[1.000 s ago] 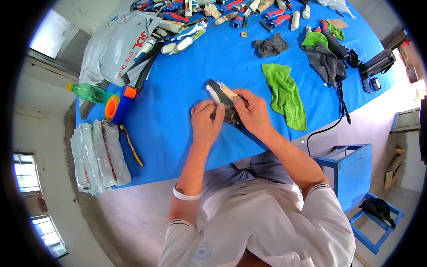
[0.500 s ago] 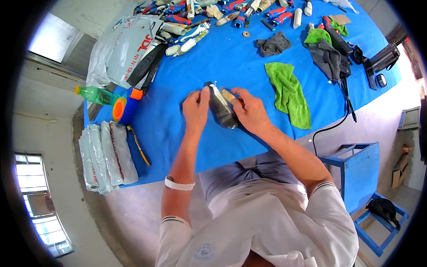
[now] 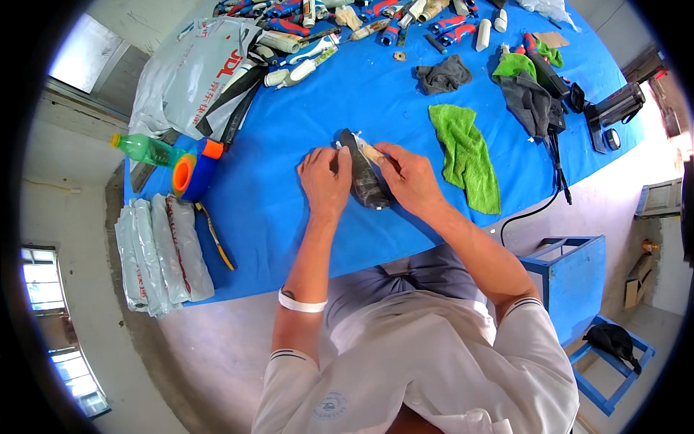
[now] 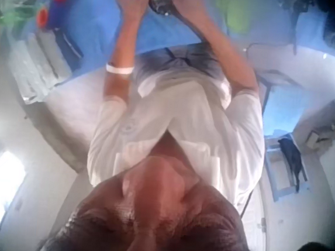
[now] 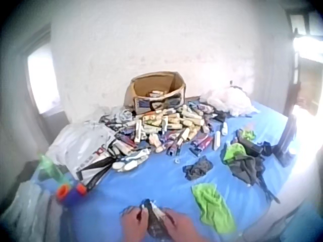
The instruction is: The person disassembles and cleans hair clippers by hand, using a small wooden tool and a green cloth to remove debris from the body and internal components.
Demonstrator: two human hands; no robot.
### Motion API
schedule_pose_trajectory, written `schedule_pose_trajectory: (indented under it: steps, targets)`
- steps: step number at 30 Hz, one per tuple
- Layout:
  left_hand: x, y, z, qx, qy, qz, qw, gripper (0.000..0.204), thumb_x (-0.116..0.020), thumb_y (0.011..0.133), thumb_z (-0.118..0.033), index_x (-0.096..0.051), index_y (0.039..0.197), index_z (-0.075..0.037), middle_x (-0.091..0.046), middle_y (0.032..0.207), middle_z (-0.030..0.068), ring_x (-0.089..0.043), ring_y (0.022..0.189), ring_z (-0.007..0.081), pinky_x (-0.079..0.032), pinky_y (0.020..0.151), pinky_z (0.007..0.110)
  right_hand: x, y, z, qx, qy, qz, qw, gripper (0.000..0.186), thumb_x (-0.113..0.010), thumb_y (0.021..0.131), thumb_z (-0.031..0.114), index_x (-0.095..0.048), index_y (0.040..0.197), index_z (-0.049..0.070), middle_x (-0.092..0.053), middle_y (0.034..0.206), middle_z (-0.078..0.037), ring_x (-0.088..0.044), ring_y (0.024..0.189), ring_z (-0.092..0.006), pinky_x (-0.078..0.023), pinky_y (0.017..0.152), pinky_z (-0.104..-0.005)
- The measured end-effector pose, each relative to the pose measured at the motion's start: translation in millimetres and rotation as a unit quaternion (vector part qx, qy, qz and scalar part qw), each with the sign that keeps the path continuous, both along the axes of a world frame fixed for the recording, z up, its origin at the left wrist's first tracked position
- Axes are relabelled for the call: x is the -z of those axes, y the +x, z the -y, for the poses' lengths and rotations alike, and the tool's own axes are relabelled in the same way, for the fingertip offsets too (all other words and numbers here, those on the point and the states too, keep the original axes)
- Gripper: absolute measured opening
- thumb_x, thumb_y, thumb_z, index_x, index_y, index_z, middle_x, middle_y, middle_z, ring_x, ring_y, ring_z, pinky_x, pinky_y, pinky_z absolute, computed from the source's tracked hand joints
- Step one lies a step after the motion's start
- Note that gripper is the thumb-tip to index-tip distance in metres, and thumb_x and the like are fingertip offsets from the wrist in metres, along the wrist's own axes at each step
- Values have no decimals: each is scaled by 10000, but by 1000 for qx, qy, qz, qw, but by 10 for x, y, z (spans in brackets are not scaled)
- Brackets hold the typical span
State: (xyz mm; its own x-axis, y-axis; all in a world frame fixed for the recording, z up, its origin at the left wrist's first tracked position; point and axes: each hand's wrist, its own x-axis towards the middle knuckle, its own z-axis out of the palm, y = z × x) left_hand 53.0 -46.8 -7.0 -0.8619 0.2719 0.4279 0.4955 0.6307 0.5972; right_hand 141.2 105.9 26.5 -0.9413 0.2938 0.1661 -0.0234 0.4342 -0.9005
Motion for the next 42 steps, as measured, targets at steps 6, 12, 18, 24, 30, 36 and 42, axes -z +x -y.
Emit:
schedule_pose_trajectory:
  steps: [6,12,18,24,30,36,42]
  targets:
    - [-8,56,-14,9,17,-17,1000,262,-706,833,-294,-639,746,-56,-645,833,52,-599,852,258,-388,861,398,-63,-43,24,-5,-12,22,1000,293,-587,890,70,-633,1169,-8,-662,821,-223,-661,706,-340,-504,631,-404]
    - [-35,84,-23,5,9,0,1000,258,-706,834,-290,-637,755,-54,-641,858,51,-591,876,256,-379,873,396,7,-46,25,12,-13,-3,1000,300,-585,883,74,-638,1168,-4,-652,775,-213,-648,663,-340,-497,611,-402]
    - [-36,92,3,14,-19,-10,1000,259,-653,903,-289,-661,823,-42,-655,926,68,-590,908,257,-390,861,390,-32,-46,-28,8,17,0,1000,292,-590,864,68,-662,1141,11,-655,773,-213,-649,654,-341,-497,604,-399]
    - [-41,111,-4,14,-26,-15,999,274,-631,921,-284,-658,841,-23,-652,942,89,-587,921,269,-385,873,397,-95,-54,-59,-4,24,0,1000,260,-594,856,67,-688,1090,4,-664,785,-212,-654,659,-348,-500,600,-400]
    - [-55,134,-19,19,-39,-14,999,235,-612,931,-254,-644,892,-25,-642,964,98,-584,919,285,-386,880,402,-95,-70,-49,0,32,-16,999,254,-591,856,79,-697,1078,13,-670,822,-218,-666,703,-363,-516,625,-404]
    - [53,153,-24,21,-23,-50,998,230,-612,910,-242,-610,838,-24,-607,952,96,-560,919,297,-370,897,429,-117,-54,-54,-17,20,-19,999,256,-586,862,79,-694,1082,9,-671,833,-221,-669,704,-360,-519,630,-400]
    - [44,205,-18,18,-34,-29,999,231,-623,904,-242,-627,879,-12,-608,1024,109,-550,980,305,-363,940,431,-149,0,-83,-27,7,-7,1000,239,-593,869,80,-699,1069,2,-663,811,-227,-659,674,-358,-510,612,-401]
